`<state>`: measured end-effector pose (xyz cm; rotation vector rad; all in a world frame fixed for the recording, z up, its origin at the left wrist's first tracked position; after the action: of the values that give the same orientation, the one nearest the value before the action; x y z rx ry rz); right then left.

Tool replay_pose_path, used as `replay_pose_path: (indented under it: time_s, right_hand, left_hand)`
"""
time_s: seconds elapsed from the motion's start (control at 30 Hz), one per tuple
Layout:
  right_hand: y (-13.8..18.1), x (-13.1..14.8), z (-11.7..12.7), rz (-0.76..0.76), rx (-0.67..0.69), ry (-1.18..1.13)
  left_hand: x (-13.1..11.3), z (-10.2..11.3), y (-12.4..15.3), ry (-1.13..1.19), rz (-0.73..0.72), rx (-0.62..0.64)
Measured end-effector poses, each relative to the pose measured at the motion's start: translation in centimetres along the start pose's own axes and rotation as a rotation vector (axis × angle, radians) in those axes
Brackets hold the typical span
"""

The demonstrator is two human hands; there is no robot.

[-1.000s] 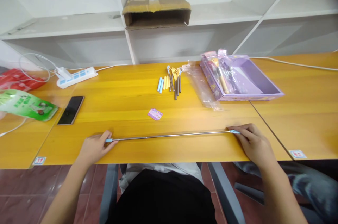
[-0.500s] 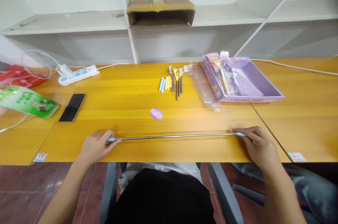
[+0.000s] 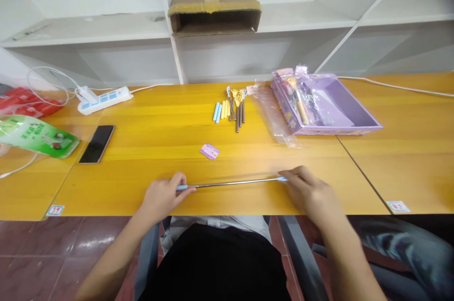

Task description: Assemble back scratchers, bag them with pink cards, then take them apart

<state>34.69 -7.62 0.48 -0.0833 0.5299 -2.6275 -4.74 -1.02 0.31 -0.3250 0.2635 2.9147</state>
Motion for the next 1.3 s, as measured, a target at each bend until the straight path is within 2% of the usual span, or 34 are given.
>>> replay_pose_path:
  time_s: [0.17,0.27,0.37,0.47,0.57,0.63,0.83,0.9,0.97,1.03,1.1,1.13,1.2,1.3]
  right_hand:
    - [-4.2,10.4,-1.3,0.243,0.005,-0.083]
    - [-5.0,13.9,-2.2,0.268,-0.051,-0.117]
    - [-5.0,14.2,-2.7,0.164,-0.094,-0.098]
    - [-5.0,13.6,-3.0,0.091,-0.07,-0.069]
    - [-5.6,13.1,-2.8,0.143,-0.024,-0.08]
    - [-6.4,12.6,-2.2,0.186,0.002,-0.078]
    - [-10.9,9.4,1.1,0.285,-0.064,-0.048]
    - [-13.0,7.4,1.9,0.327,-0.09,-0.113]
    - [-15.1,4.1,2.0,0.299,-0.101,-0.196]
    - [-17.1,-1.0,1.5,0.085,-0.118,-0.193]
    - [-17.9,-6.4,0.4,-0.202,-0.118,-0.069]
    - [-18.0,-8.6,-0.3,-0.299,-0.088,-0.003]
    - [-17.4,-11.7,-2.1,-0.437,-0.008,0.086]
    - [-15.8,-13.5,-4.5,-0.536,0.089,0.13]
  left_hand:
    - [-5.0,-2.8,0.4,0.034,-0.041,0.088]
    - [-6.1,-3.5,0.4,0.003,-0.091,0.075]
    - [-6.1,-3.9,0.3,-0.031,-0.12,0.04]
    - [-5.8,-4.0,0.2,-0.013,-0.107,0.018]
    - [-5.8,-3.7,0.0,0.025,-0.075,0.038]
    - [-6.0,-2.8,-0.4,0.013,-0.061,0.035]
    - [-7.3,3.2,-3.8,-0.053,-0.069,-0.076]
    - [-7.5,4.8,-5.7,-0.019,-0.078,-0.101]
    - [-7.3,5.6,-8.0,0.085,-0.083,-0.097]
    - [-6.6,5.6,-10.3,0.268,-0.089,-0.081]
    - [-5.5,5.1,-12.2,0.476,-0.096,-0.09]
    - [-4.7,4.8,-12.9,0.558,-0.073,-0.11]
    - [-3.1,4.0,-13.6,0.706,-0.013,-0.115]
    - [-1.6,2.7,-13.6,0.871,0.056,-0.04]
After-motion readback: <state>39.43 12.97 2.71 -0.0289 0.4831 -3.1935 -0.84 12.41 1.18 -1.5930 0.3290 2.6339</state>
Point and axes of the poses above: each hand's wrist, its own y-axis away from the middle knuckle, its own z-axis out of the back of the hand, x = y × z, the point moved 7 cm from there along -y, towards the middle knuckle, and after that the axes turned 10 degrees about z, right-handed, at the moved point
